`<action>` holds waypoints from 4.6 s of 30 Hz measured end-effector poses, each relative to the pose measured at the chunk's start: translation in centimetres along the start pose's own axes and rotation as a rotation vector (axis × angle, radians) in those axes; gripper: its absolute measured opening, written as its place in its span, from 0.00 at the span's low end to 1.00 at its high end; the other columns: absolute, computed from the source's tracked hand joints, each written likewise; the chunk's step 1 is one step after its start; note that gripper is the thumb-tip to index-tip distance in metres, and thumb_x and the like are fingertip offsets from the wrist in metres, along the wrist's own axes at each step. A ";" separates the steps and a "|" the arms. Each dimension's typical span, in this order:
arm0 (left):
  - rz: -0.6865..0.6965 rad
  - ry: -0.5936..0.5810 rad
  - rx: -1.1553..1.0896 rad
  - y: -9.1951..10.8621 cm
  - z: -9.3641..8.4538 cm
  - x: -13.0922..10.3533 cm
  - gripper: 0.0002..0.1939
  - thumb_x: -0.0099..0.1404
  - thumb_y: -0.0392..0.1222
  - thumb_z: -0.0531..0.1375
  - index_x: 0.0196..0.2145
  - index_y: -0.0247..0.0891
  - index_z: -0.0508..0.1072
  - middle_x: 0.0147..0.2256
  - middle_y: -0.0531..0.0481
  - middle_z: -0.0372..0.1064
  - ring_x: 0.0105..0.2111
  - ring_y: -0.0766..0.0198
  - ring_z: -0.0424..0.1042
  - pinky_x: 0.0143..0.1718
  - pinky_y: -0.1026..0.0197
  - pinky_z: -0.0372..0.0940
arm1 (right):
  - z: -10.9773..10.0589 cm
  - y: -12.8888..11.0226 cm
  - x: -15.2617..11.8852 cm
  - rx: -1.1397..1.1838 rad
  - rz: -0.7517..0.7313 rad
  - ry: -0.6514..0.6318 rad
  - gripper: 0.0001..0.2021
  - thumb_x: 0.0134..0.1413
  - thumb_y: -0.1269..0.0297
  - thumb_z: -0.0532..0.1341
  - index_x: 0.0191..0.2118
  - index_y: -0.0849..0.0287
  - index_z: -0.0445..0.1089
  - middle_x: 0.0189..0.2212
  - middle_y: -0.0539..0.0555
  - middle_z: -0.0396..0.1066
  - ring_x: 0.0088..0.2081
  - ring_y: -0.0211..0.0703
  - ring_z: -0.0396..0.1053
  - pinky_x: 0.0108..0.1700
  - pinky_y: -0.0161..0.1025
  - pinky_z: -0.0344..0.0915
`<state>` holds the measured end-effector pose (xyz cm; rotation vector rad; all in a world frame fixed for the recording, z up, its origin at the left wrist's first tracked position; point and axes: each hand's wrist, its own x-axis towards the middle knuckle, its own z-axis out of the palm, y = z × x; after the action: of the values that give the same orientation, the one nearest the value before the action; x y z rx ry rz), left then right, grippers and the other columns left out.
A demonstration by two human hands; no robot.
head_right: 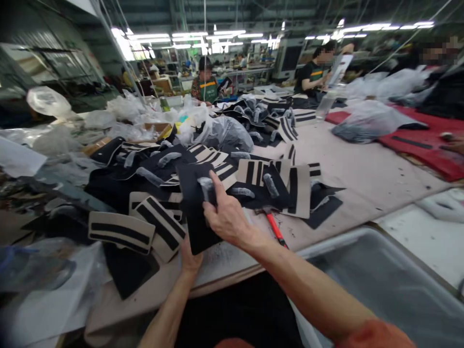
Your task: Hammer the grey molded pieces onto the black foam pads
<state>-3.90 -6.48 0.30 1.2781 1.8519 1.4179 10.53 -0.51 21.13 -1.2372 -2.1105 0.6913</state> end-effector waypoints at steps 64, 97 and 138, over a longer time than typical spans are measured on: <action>0.282 -0.404 0.030 3.9 9.5 2.5 0.06 0.62 0.38 0.60 0.37 0.41 0.75 0.33 0.50 0.77 0.34 0.59 0.76 0.39 0.59 0.68 | -6.7 13.7 -9.8 -0.397 0.202 -0.045 0.14 0.65 0.55 0.50 0.33 0.57 0.63 0.23 0.55 0.66 0.23 0.39 0.59 0.28 0.38 0.47; -0.063 -0.314 -0.319 4.0 10.5 2.8 0.17 0.52 0.45 0.69 0.38 0.38 0.75 0.34 0.49 0.77 0.33 0.61 0.76 0.38 0.60 0.70 | -0.5 13.4 -8.7 -0.530 -0.554 -0.404 0.18 0.54 0.72 0.59 0.52 0.57 0.67 0.59 0.61 0.60 0.57 0.54 0.56 0.57 0.50 0.53; 0.083 -0.383 -0.143 4.5 9.4 3.9 0.08 0.63 0.41 0.60 0.39 0.38 0.76 0.37 0.49 0.78 0.37 0.62 0.76 0.41 0.62 0.67 | 0.1 23.4 -12.3 -0.471 0.571 -0.170 0.05 0.59 0.66 0.56 0.40 0.61 0.63 0.38 0.59 0.69 0.40 0.47 0.68 0.39 0.39 0.56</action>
<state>3.63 1.53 1.80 1.4489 1.4350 1.2178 28.94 -1.35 2.24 -2.1572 -2.1322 0.5541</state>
